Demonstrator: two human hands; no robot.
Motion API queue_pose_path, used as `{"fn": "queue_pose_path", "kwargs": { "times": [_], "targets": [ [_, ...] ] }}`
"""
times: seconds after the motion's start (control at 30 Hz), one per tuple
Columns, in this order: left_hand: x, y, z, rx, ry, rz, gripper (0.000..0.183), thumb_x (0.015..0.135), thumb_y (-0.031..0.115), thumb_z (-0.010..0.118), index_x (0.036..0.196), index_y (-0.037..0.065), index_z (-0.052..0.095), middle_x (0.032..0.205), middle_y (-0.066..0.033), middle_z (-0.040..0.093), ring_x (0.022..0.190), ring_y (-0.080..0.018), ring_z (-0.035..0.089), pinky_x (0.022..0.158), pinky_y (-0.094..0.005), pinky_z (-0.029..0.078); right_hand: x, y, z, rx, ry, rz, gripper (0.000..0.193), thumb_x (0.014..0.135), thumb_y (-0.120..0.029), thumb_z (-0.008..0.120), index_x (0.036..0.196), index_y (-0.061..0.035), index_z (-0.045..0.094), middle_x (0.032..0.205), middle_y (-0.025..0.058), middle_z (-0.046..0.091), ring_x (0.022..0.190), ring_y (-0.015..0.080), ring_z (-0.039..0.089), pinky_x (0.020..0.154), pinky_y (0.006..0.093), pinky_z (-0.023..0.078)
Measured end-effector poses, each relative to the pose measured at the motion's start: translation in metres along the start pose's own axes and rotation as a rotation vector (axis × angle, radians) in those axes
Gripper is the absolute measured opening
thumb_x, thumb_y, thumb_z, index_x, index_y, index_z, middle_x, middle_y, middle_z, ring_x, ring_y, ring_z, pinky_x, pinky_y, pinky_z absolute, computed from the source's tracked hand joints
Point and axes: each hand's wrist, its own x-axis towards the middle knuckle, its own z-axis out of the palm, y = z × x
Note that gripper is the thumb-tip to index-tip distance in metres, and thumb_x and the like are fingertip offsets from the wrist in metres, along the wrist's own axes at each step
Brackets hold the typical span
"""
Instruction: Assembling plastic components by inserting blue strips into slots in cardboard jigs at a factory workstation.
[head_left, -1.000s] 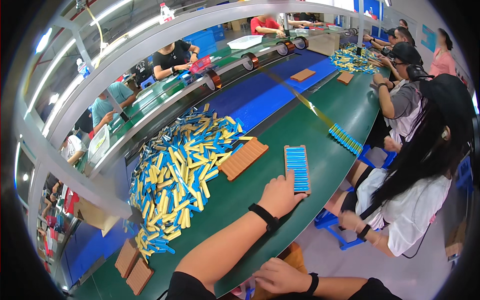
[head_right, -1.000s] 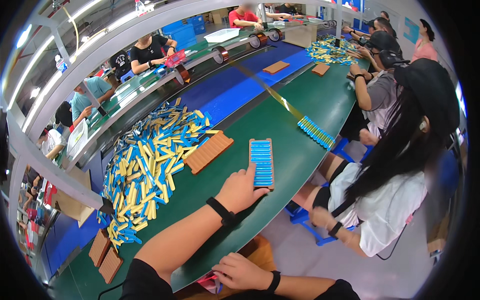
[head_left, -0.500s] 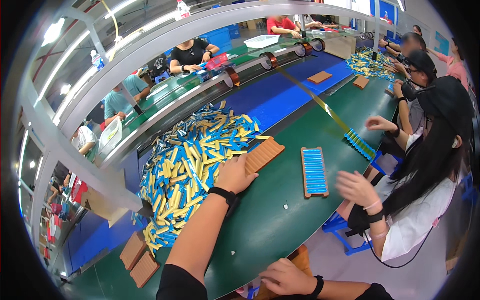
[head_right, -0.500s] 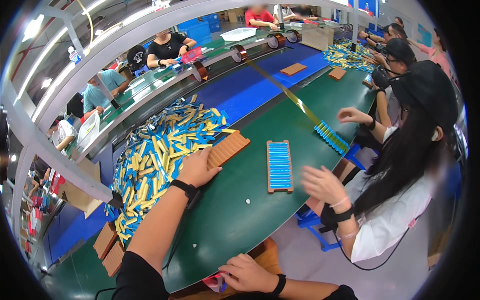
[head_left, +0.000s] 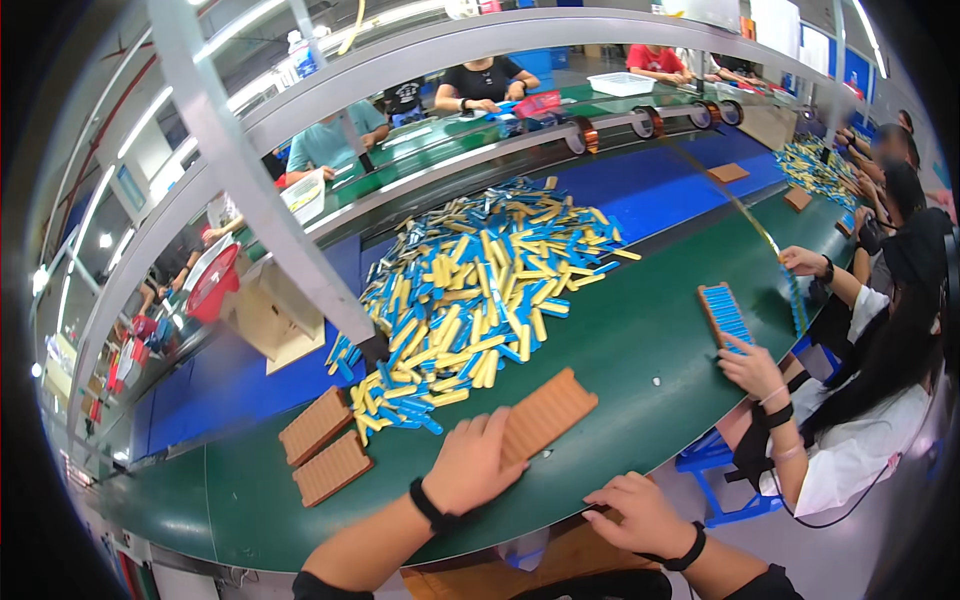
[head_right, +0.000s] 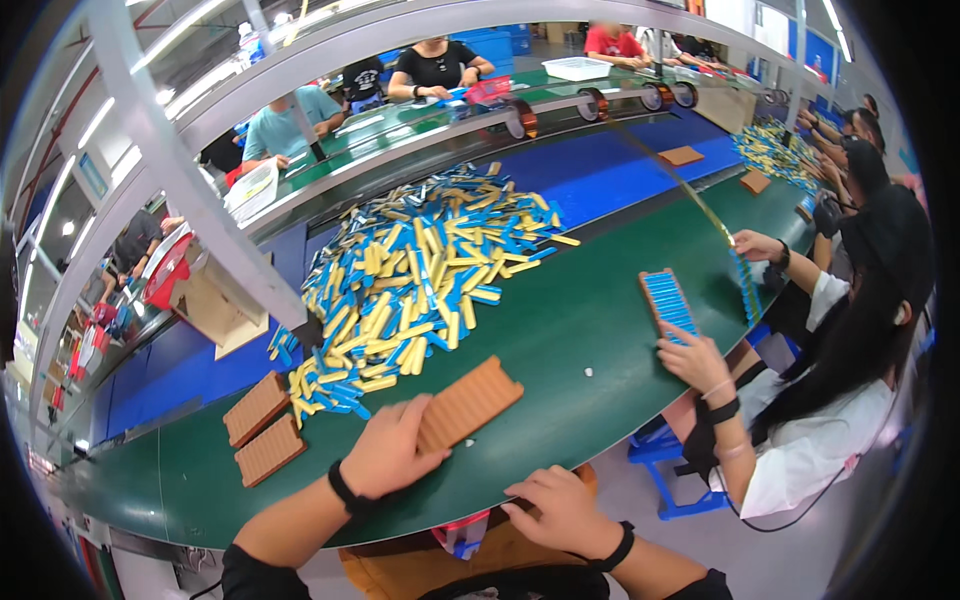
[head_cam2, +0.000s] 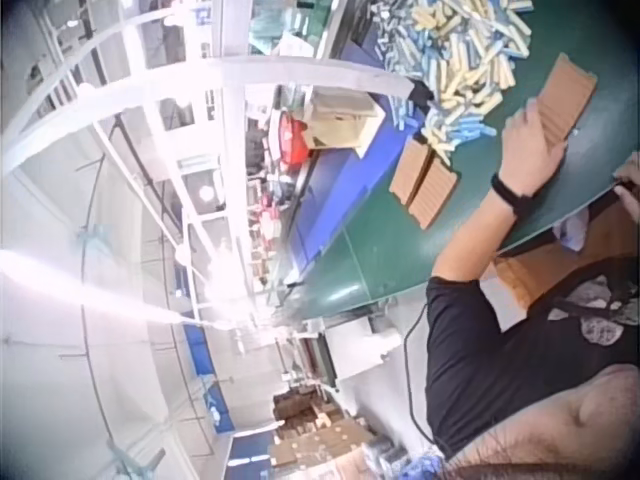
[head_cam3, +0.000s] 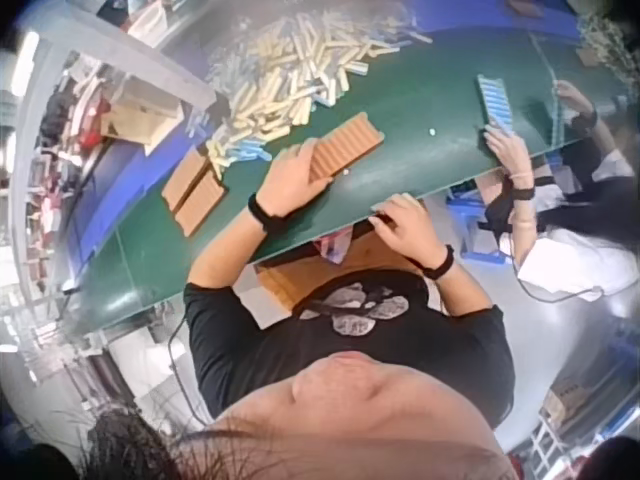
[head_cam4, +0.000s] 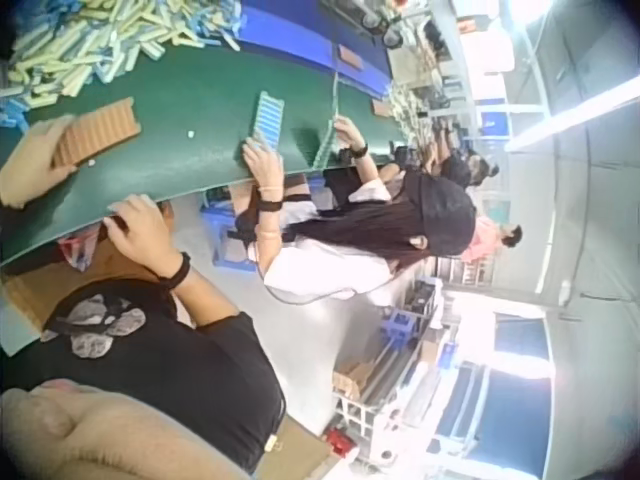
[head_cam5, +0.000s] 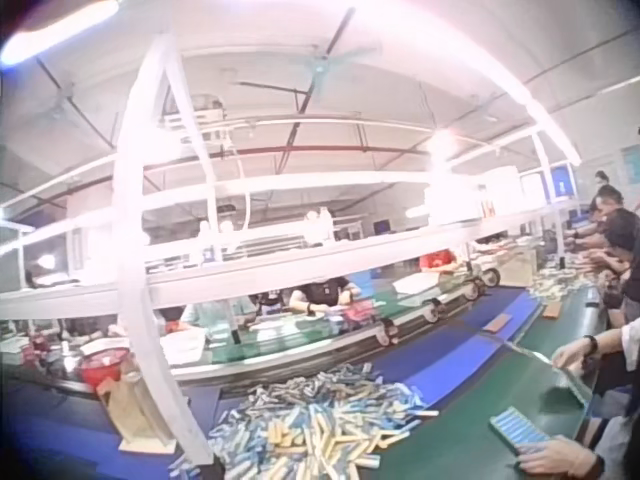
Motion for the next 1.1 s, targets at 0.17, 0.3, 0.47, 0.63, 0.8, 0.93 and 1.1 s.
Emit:
{"fn": "queue_pose_path", "kwargs": {
  "times": [0.17, 0.3, 0.47, 0.63, 0.8, 0.93, 1.1],
  "targets": [
    [-0.114, -0.023, -0.016, -0.034, 0.039, -0.06, 0.088, 0.087, 0.039, 0.093, 0.154, -0.001, 0.053, 0.141, -0.0247, 0.066, 0.128, -0.0452, 0.064, 0.112, -0.0522, 0.05, 0.084, -0.029, -0.02, 0.075, -0.283, 0.037, 0.03, 0.096, -0.03, 0.083, 0.113, -0.0064, 0.078, 0.094, 0.0119, 0.074, 0.086, 0.0334, 0.072, 0.075, 0.0427, 0.058],
    [-0.149, -0.034, -0.019, -0.072, 0.064, -0.06, 0.087, 0.086, 0.036, 0.093, 0.154, -0.001, 0.053, 0.141, -0.0231, 0.067, 0.129, -0.0432, 0.064, 0.109, -0.0531, 0.051, 0.186, -0.012, 0.021, 0.088, -0.318, 0.093, 0.046, 0.097, -0.033, 0.081, 0.129, -0.0012, 0.072, 0.103, 0.0198, 0.074, 0.094, 0.0416, 0.073, 0.082, 0.0485, 0.059],
    [-0.162, -0.041, -0.014, -0.127, 0.108, -0.069, 0.086, 0.087, 0.039, 0.093, 0.154, 0.0, 0.055, 0.141, -0.0223, 0.067, 0.129, -0.0418, 0.064, 0.112, -0.0527, 0.049, 0.266, 0.016, 0.078, -0.231, -0.462, 0.057, 0.05, 0.098, -0.035, 0.079, 0.136, -0.0045, 0.069, 0.124, 0.0306, 0.068, 0.114, 0.0485, 0.07, 0.103, 0.052, 0.057],
    [-0.168, -0.048, -0.007, -0.12, 0.138, -0.066, 0.086, 0.087, 0.041, 0.092, 0.154, 0.002, 0.056, 0.144, -0.0186, 0.066, 0.131, -0.0392, 0.063, 0.111, -0.0512, 0.048, 0.275, 0.017, 0.103, -0.285, -0.453, 0.141, 0.041, 0.098, -0.035, 0.08, 0.126, -0.0046, 0.072, 0.123, 0.0312, 0.067, 0.113, 0.0497, 0.07, 0.1, 0.0523, 0.058],
    [-0.169, -0.053, -0.005, -0.14, 0.164, -0.052, 0.085, 0.087, 0.042, 0.093, 0.152, 0.001, 0.058, 0.143, -0.0218, 0.066, 0.13, -0.0415, 0.062, 0.112, -0.0509, 0.048, 0.274, 0.023, 0.107, -0.221, -0.359, 0.151, 0.022, 0.091, -0.015, 0.078, 0.11, -0.0031, 0.075, 0.108, 0.0247, 0.076, 0.104, 0.0447, 0.074, 0.092, 0.0497, 0.06],
    [-0.17, -0.054, -0.004, -0.144, 0.185, -0.053, 0.086, 0.087, 0.044, 0.093, 0.152, 0.001, 0.058, 0.144, -0.0213, 0.065, 0.13, -0.0414, 0.062, 0.112, -0.0508, 0.047, 0.262, 0.025, 0.093, -0.185, -0.292, 0.241, 0.024, 0.088, -0.003, 0.069, 0.111, -0.0024, 0.075, 0.096, 0.0222, 0.079, 0.099, 0.0417, 0.077, 0.089, 0.049, 0.06],
    [-0.169, -0.052, -0.007, -0.157, 0.165, -0.079, 0.085, 0.088, 0.045, 0.093, 0.152, 0.001, 0.058, 0.145, -0.0208, 0.065, 0.132, -0.041, 0.061, 0.113, -0.0514, 0.047, 0.236, 0.022, 0.071, -0.134, -0.227, 0.27, 0.035, 0.088, -0.002, 0.067, 0.122, -0.0002, 0.076, 0.091, 0.0187, 0.079, 0.091, 0.0389, 0.077, 0.085, 0.0457, 0.061]
  ]
}}
